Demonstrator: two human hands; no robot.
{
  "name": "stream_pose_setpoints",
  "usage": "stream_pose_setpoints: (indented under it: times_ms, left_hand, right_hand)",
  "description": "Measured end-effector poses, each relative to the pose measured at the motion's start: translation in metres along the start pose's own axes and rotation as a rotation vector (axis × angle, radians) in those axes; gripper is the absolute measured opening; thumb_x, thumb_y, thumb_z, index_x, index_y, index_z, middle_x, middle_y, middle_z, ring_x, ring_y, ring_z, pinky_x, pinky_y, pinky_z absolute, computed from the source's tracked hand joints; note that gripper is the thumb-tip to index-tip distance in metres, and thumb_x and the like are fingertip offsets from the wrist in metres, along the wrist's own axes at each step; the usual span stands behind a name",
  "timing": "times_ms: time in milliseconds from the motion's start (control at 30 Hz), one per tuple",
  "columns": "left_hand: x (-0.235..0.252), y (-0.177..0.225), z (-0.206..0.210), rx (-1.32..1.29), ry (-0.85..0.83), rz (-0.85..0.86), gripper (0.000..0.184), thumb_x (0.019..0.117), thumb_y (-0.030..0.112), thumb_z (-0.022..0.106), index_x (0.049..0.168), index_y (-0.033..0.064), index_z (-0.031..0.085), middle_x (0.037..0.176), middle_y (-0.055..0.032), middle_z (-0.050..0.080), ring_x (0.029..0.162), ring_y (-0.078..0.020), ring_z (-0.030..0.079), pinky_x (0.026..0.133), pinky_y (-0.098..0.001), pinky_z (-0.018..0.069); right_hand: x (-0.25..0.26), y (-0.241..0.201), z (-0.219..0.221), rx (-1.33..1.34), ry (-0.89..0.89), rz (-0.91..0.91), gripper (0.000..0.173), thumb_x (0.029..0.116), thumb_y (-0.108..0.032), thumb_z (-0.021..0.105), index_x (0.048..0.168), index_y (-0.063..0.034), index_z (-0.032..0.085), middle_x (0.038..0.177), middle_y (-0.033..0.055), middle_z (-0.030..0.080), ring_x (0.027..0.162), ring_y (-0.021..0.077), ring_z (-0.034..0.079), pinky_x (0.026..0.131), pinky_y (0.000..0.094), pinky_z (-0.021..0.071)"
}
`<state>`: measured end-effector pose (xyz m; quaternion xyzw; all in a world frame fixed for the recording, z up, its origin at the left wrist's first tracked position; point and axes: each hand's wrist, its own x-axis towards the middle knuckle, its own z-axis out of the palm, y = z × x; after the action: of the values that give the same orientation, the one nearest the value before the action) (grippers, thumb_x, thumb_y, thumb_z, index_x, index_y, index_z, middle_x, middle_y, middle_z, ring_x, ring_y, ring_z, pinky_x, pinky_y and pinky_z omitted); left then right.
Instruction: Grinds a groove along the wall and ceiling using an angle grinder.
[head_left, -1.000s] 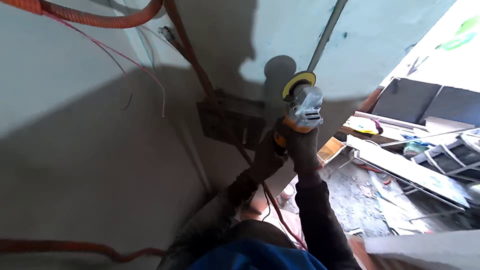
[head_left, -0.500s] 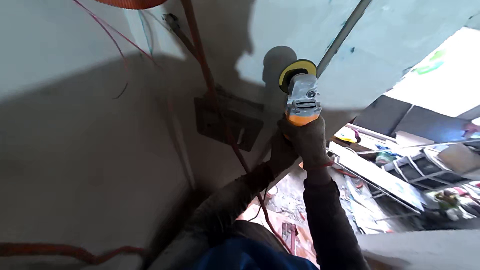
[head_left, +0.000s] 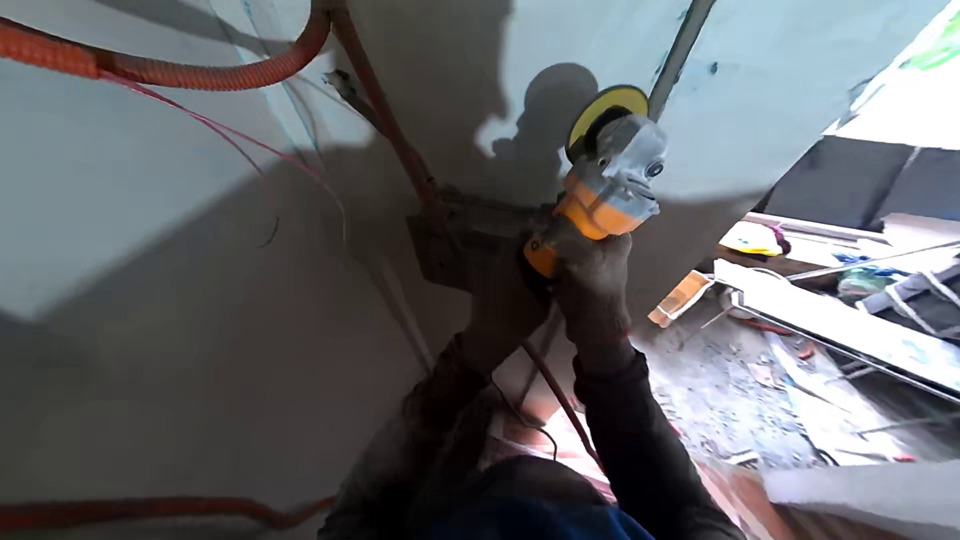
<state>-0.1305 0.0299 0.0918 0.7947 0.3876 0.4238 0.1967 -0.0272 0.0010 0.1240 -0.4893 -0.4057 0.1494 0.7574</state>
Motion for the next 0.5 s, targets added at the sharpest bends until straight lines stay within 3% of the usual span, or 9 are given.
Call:
stream_pose_setpoints:
  times_ms: [100,167,233,400,500]
  left_hand:
    - [0.010,-0.002,-0.034,0.278,0.129,-0.004,0.060,0.0821,0.028,0.080,0.137,0.0139,0.060,0.110,-0.0109,0.072,0.091,-0.0305,0.071,0.074,-0.0567,0.0582]
    - [0.017,-0.008,-0.053,0.416,0.178,0.053,0.052,0.0866,0.031,0.077,0.133,0.0136,0.061,0.110,-0.0108,0.070,0.088,-0.0305,0.070,0.067,-0.0549,0.0578]
    - [0.029,-0.008,-0.070,0.499,0.166,0.065,0.049,0.0869,0.031,0.076,0.131,0.0155,0.062,0.113,-0.0104,0.070,0.091,-0.0319,0.070,0.068,-0.0567,0.0573]
    - [0.070,-0.017,-0.085,0.607,0.167,0.122,0.042,0.0787,0.024,0.080,0.118,0.0143,0.069,0.103,-0.0106,0.072,0.089,-0.0325,0.071,0.072,-0.0576,0.0569]
    - [0.092,-0.035,-0.080,0.615,0.100,0.310,0.044,0.0779,0.024,0.083,0.118,0.0160,0.069,0.107,-0.0061,0.072,0.096,-0.0258,0.070,0.081,-0.0525,0.0582]
  right_hand:
    - [-0.005,0.003,0.041,0.295,0.002,-0.002,0.042,0.0859,-0.023,0.080,0.121,-0.0090,0.063,0.100,0.0092,0.071,0.085,0.0219,0.072,0.068,0.0432,0.0631]
    - [-0.009,0.003,0.063,0.424,-0.016,0.044,0.041,0.0895,-0.025,0.078,0.125,-0.0090,0.062,0.103,0.0118,0.072,0.086,0.0238,0.072,0.067,0.0443,0.0626]
    - [-0.004,0.002,0.081,0.478,0.006,0.070,0.041,0.0900,-0.026,0.078,0.125,-0.0090,0.063,0.104,0.0104,0.072,0.089,0.0226,0.072,0.071,0.0444,0.0629]
    - [0.022,0.000,0.099,0.694,0.001,0.190,0.040,0.0861,-0.022,0.079,0.121,-0.0062,0.065,0.103,0.0146,0.072,0.090,0.0263,0.071,0.074,0.0471,0.0612]
    - [0.028,0.016,0.087,0.548,-0.021,0.177,0.032,0.0942,-0.023,0.072,0.122,-0.0087,0.068,0.110,0.0102,0.073,0.096,0.0217,0.071,0.079,0.0432,0.0616]
